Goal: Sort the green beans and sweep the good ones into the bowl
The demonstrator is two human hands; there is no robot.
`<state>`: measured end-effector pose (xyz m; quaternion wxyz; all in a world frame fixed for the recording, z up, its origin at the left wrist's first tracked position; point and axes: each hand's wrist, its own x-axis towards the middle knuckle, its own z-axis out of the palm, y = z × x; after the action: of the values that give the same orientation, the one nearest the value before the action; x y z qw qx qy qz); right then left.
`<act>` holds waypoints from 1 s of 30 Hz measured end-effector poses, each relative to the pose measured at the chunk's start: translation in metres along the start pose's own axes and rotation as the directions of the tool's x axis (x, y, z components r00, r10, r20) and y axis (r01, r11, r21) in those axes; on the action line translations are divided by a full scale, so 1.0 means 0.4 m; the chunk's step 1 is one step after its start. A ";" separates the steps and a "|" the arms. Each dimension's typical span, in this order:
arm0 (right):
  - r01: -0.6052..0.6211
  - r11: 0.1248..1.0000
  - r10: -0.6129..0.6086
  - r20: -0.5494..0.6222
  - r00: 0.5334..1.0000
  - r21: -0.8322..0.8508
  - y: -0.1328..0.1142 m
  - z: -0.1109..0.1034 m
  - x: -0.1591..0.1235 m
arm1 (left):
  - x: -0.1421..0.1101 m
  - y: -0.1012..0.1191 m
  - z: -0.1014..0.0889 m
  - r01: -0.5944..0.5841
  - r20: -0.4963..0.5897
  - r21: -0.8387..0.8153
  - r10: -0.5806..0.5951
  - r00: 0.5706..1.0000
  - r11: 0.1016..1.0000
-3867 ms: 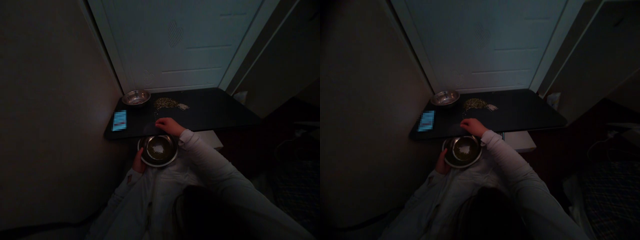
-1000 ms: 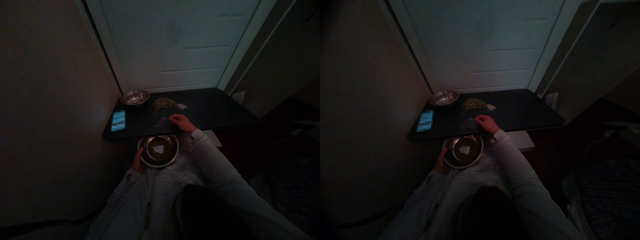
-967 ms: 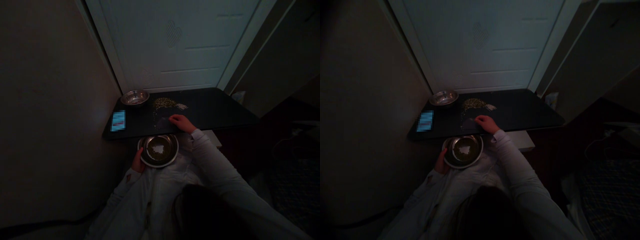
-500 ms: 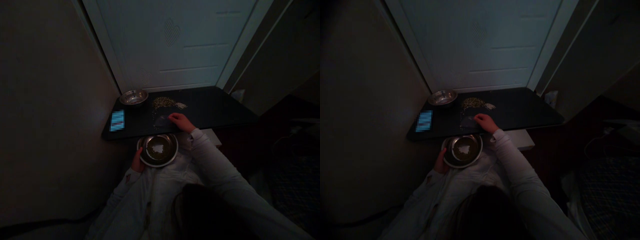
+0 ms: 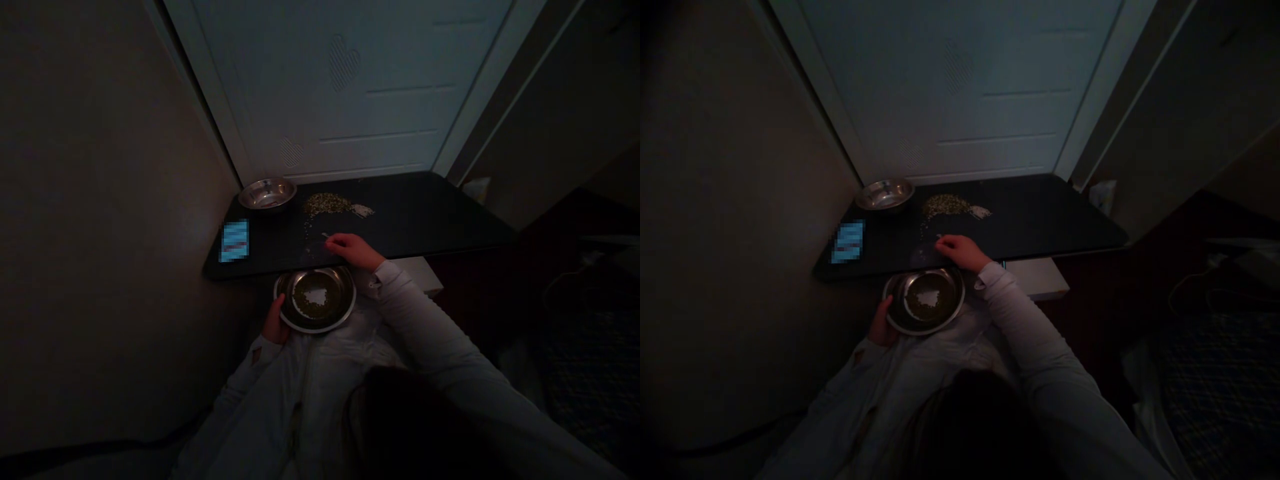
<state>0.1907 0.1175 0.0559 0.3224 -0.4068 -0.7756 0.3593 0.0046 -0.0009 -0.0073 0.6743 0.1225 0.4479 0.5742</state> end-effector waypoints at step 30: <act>-0.085 0.995 0.094 -0.295 0.951 0.044 0.005 -0.020 -0.019 | 0.003 -0.001 0.001 0.004 -0.027 -0.028 -0.004 1.000 1.000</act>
<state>0.2013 0.1143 0.0568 0.4246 -0.4858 -0.6936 0.3204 0.0051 0.0002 -0.0079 0.6711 0.1045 0.4491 0.5806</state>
